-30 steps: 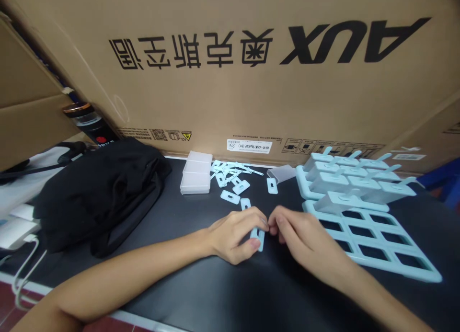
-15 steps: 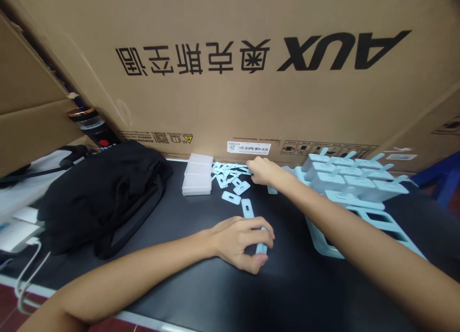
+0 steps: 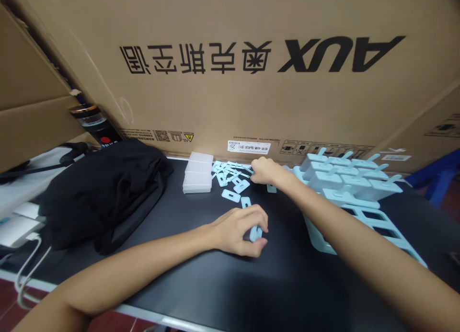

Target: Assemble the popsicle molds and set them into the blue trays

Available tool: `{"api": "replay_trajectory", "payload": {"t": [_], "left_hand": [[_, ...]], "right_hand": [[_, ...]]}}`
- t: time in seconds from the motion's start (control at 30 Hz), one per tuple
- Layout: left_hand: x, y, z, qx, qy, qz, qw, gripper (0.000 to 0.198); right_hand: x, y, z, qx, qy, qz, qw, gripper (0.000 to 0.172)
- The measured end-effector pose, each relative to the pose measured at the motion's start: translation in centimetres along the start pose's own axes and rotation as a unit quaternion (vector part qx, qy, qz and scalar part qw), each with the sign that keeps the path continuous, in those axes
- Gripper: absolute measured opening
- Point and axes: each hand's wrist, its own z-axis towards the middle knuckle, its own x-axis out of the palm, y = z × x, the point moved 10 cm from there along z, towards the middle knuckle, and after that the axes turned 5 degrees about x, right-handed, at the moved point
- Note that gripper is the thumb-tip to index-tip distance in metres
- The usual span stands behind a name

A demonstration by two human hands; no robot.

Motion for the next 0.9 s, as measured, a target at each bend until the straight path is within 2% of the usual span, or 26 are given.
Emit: {"api": "replay_trajectory", "payload": {"t": [0.1, 0.17, 0.23, 0.3, 0.4, 0.47, 0.57, 0.63, 0.8, 0.9], "left_hand": [[-0.6, 0.3, 0.0, -0.005, -0.029, -0.043, 0.999, 0.018], [-0.9, 1.0, -0.1, -0.019, -0.061, -0.087, 0.994, 0.026], [-1.2, 1.6, -0.3, -0.032, -0.100, -0.135, 0.985, 0.040], [-1.2, 2.1, -0.5, -0.038, -0.125, -0.167, 0.977, 0.053], [-1.1, 2.3, -0.7, -0.044, -0.129, -0.166, 0.977, 0.061], [-1.2, 2.0, -0.6, -0.043, -0.116, -0.138, 0.983, 0.058], [-1.0, 1.4, -0.3, -0.031, -0.086, -0.103, 0.990, 0.049], [-0.8, 1.2, -0.2, -0.026, -0.081, -0.117, 0.989, 0.044], [-0.3, 1.7, -0.3, -0.034, -0.101, -0.198, 0.974, 0.037], [-0.2, 2.0, -0.5, -0.051, -0.108, -0.211, 0.970, 0.039]], "right_hand": [[-2.1, -0.1, -2.3, -0.009, -0.034, 0.020, 0.999, 0.016], [-4.2, 0.1, -4.7, -0.037, -0.078, 0.084, 0.993, 0.017], [-6.3, 0.2, -7.7, -0.078, -0.128, 0.206, 0.967, 0.027], [-7.6, 0.2, -10.8, -0.112, -0.152, 0.342, 0.920, 0.035], [-7.3, 0.1, -14.0, -0.118, -0.144, 0.459, 0.869, 0.033], [-6.3, 0.4, -15.2, -0.110, -0.137, 0.485, 0.856, 0.032], [-5.0, 1.1, -15.9, -0.113, -0.134, 0.487, 0.856, 0.030], [-4.4, 1.4, -16.0, -0.113, -0.145, 0.469, 0.864, 0.030], [-3.8, 1.9, -16.3, -0.125, -0.177, 0.375, 0.901, 0.021], [-3.6, 1.7, -17.0, -0.127, -0.192, 0.307, 0.924, 0.017]]}}
